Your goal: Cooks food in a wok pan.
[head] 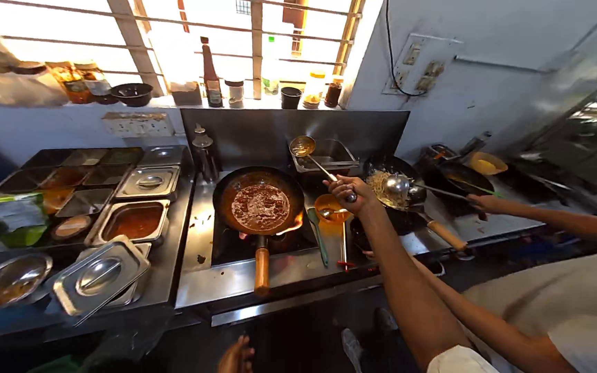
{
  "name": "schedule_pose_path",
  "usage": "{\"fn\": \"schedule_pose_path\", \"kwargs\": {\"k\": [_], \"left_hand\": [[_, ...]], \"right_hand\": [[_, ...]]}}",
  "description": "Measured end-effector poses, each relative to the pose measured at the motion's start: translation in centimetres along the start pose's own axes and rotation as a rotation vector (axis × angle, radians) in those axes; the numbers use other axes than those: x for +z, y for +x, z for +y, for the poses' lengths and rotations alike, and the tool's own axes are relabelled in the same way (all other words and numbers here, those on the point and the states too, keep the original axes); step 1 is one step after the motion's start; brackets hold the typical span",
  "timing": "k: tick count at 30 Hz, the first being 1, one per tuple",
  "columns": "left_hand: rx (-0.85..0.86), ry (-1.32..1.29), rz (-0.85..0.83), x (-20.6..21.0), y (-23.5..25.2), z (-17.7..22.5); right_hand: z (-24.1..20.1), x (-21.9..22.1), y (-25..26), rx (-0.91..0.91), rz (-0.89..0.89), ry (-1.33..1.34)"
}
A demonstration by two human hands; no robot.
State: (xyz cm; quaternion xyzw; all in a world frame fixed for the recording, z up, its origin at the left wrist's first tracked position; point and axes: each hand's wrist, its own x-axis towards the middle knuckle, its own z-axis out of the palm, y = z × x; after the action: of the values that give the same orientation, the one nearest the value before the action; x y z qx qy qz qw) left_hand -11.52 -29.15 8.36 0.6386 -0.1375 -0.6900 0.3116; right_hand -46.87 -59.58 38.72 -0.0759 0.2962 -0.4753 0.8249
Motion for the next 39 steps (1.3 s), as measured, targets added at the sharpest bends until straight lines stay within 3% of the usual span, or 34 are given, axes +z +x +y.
{"fn": "schedule_pose_path", "kwargs": {"k": [6,9,11,13,15,17,20,23,26,28,30,33,37,39], "left_hand": [[0.072,0.06,-0.144,5.7,0.9,4.7],[0.054,0.069,-0.213,6.8,0.5,5.4],[0.022,0.004,-0.251,7.3,0.2,5.7],[0.043,-0.162,-0.343,7.6,-1.4,7.4],[0.119,-0.33,-0.496,7.9,-4.3,10.4],[0.185,-0.449,-0.614,8.1,-6.8,13.5],[0.104,-0.538,-0.431,9.8,-8.4,17.0],[0.052,-0.558,-0.392,11.4,-8.3,16.8],[0.076,-0.589,-0.375,11.7,-8.3,16.2],[0.111,-0.599,-0.37,11.5,-8.3,15.8],[0.168,-0.528,-0.392,10.7,-8.1,15.0],[0.258,-0.303,-0.319,8.5,-6.0,11.9],[0.036,-0.202,-0.073,6.3,-1.2,6.4],[-0.011,-0.215,-0.068,6.6,-0.3,5.0]], "right_hand": [[8.1,-0.2,-6.3,0.052,-0.09,0.081],[11.9,-1.0,-6.6,0.069,0.044,-0.1],[14.0,-1.2,-6.6,0.019,0.246,-0.491],[15.3,-2.1,-7.4,-0.098,0.444,-1.086],[15.3,-4.3,-9.6,-0.222,0.518,-1.604],[15.4,-5.5,-13.4,-0.277,0.534,-1.914],[17.3,-4.6,-16.1,-0.165,0.532,-2.133],[20.0,-5.1,-11.0,-0.071,0.522,-2.129],[21.0,-7.8,-3.3,-0.194,0.586,-2.17],[20.4,-9.2,-1.2,-0.277,0.641,-2.182],[19.3,-9.8,-2.5,-0.288,0.65,-2.117],[16.3,-9.7,-6.6,-0.267,0.541,-1.797],[14.1,-8.6,-6.6,-0.195,0.556,-1.493],[14.2,-7.8,-5.4,-0.147,0.572,-1.386]]}}
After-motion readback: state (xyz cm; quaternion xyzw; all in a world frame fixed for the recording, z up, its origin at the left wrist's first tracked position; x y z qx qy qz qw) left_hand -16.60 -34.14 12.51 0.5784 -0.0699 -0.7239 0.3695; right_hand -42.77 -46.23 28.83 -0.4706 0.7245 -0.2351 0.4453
